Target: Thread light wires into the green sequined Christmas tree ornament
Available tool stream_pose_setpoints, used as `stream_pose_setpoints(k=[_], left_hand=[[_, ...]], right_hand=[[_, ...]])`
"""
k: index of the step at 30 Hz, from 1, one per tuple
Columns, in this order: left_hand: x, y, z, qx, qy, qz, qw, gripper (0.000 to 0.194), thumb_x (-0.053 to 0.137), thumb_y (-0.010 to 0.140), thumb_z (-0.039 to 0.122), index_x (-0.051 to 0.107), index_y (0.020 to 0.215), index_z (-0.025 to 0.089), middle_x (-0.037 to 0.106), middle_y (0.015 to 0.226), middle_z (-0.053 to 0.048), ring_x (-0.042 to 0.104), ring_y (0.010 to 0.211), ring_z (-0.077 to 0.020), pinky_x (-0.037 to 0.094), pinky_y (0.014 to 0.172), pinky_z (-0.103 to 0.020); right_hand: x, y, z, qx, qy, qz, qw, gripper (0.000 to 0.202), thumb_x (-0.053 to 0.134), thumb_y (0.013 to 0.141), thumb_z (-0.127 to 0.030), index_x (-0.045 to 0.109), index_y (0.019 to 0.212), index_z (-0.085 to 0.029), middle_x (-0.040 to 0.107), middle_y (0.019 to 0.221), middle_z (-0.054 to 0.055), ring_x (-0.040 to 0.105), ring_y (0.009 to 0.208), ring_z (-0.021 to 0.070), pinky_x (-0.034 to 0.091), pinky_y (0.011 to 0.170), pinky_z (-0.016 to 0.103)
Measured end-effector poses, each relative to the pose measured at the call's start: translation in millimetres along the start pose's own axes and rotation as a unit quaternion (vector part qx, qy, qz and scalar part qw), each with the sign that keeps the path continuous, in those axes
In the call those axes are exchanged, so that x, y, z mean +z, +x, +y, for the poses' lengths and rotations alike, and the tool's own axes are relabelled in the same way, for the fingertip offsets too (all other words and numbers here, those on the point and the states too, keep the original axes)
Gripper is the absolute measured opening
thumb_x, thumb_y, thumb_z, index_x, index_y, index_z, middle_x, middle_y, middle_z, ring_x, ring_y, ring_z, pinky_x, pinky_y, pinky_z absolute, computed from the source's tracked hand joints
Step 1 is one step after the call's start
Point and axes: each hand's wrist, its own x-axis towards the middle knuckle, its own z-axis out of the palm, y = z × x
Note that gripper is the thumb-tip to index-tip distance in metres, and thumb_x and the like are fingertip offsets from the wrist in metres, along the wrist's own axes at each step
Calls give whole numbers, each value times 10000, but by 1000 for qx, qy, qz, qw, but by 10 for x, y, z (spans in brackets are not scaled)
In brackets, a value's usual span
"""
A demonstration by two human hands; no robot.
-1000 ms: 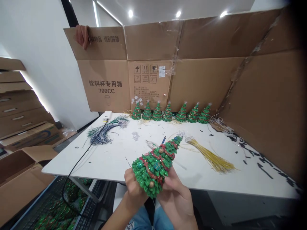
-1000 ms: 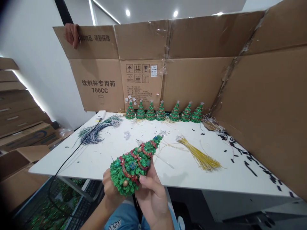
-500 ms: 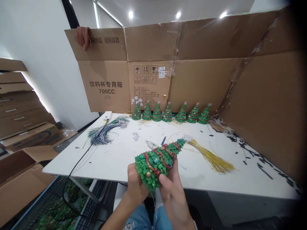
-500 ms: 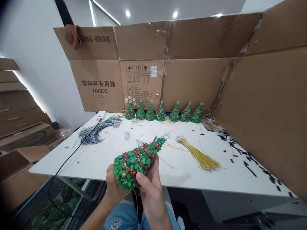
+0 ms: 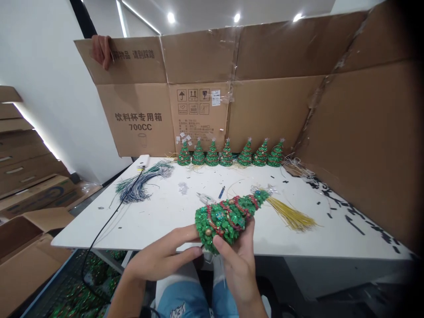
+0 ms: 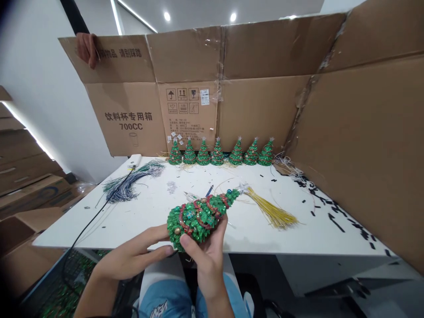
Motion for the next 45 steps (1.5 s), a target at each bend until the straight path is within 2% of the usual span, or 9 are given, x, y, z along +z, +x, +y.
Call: stream_pose_setpoints(k=[2,3,6,8,13,18,31,35,45], left_hand=[[-90,-43,10,-27,-25,-2,999,313,560,1022,198,686,1298,275,778,1173,-83,737,1040,-210,616,907,-336],[-112,-52,24,-50,-19,23,998,254,588,1012,202,725,1214,272,792,1087,-61,743,957,-190,615,842,-301],[-76,-31,115,-86,52,184,978,101,672,968,200,760,963,248,764,855,-3,677,732,-132,546,683,-247],[14,13,206,-55,81,271,958,78,687,948,171,740,942,228,716,790,6,630,686,-121,518,657,-253],[246,133,362,20,144,320,936,163,735,873,94,745,989,208,702,866,-32,653,798,-157,536,704,-292],[276,172,358,19,190,312,931,211,758,844,105,758,1022,217,718,1081,-87,680,1013,-226,566,859,-375],[273,140,233,71,214,301,927,262,775,823,42,755,1013,222,811,990,-47,761,928,-187,601,805,-325],[221,107,182,79,204,268,938,272,774,840,65,750,1054,232,807,1050,-58,759,948,-197,604,827,-350],[198,98,189,98,236,248,935,297,785,825,52,733,1067,216,800,1063,-61,734,895,-181,572,786,-349]], right_hand=[[-13,35,-10,-28,-25,24,999,934,842,803,-285,298,1557,-375,572,1501,114,668,1247,307,515,1086,521],[-18,52,-17,-41,-39,34,998,934,845,798,-285,303,1553,-374,542,1529,120,663,1253,309,518,1081,518],[-32,88,-37,-69,-89,48,992,963,869,768,-281,313,1551,-355,468,1585,140,629,1300,327,534,1063,505],[-43,92,-34,-75,-120,47,989,1005,886,744,-278,302,1559,-341,466,1581,154,619,1311,338,539,1055,505],[-88,44,75,-81,-160,41,983,1045,896,730,-286,272,1568,-322,533,1499,162,661,1234,332,574,1000,489],[-147,15,175,-117,-220,41,968,1031,904,698,-251,323,1548,-297,526,1472,154,584,1313,346,516,1068,524],[-224,58,222,-190,-338,59,920,969,883,705,-278,375,1530,-262,522,1472,151,556,1324,351,423,1135,559],[-216,60,215,-182,-336,56,923,974,880,706,-273,368,1536,-281,514,1475,143,551,1329,359,396,1151,592],[-205,42,206,-159,-319,64,932,964,871,704,-274,379,1533,-273,525,1470,143,560,1311,351,423,1131,562]])
